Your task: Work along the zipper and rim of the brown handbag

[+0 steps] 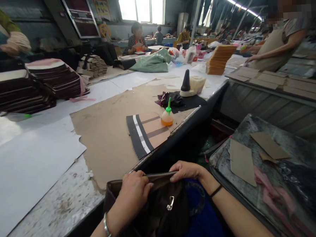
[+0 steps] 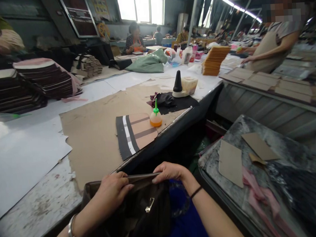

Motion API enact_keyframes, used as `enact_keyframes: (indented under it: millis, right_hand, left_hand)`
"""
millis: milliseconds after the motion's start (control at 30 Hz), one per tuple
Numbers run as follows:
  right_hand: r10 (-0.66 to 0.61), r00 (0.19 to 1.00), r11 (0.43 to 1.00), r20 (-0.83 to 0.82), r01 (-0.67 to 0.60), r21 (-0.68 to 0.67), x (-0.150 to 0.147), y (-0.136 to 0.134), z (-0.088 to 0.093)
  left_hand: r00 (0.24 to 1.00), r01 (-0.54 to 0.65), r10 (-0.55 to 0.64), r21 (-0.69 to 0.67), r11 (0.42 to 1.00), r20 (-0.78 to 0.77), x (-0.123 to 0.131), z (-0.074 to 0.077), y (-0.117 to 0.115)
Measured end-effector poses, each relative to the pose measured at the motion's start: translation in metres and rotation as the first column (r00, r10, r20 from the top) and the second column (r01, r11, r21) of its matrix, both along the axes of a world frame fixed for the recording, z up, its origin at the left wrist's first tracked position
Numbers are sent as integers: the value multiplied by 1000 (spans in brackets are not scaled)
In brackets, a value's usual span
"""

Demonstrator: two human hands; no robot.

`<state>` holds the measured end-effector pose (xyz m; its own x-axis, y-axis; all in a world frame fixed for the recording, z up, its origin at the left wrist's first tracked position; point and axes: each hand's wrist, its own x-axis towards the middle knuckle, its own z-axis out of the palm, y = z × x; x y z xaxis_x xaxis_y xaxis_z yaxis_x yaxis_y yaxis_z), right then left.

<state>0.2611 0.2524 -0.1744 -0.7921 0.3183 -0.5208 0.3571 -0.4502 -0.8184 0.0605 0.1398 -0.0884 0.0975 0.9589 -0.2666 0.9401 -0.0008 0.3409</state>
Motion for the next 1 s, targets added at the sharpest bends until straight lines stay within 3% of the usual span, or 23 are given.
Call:
enact_keyframes:
  millis: [167, 300, 500, 667, 1000]
  right_hand:
    - [-231, 973, 972, 0, 231, -36, 11, -15, -23]
    - [-328, 943, 943, -44, 325, -70, 17, -27, -29]
    - [-407, 909, 907, -87, 392, -153, 31, -33, -31]
    - [-453, 889, 887, -74, 441, -136, 41, -34, -35]
    - [-530, 847, 845, -42, 524, -112, 57, -43, -33]
  left_hand:
    - [999, 39, -39, -7, 999, 9, 8, -13, 16]
    - [1000, 30, -30, 10, 1000, -11, 13, -18, 20]
    - [996, -7, 13, 56, 998, -94, 32, -29, 25]
    - [990, 2, 5, 51, 999, -144, 44, -40, 39]
    - [998, 42, -42, -9, 999, -47, 46, -42, 55]
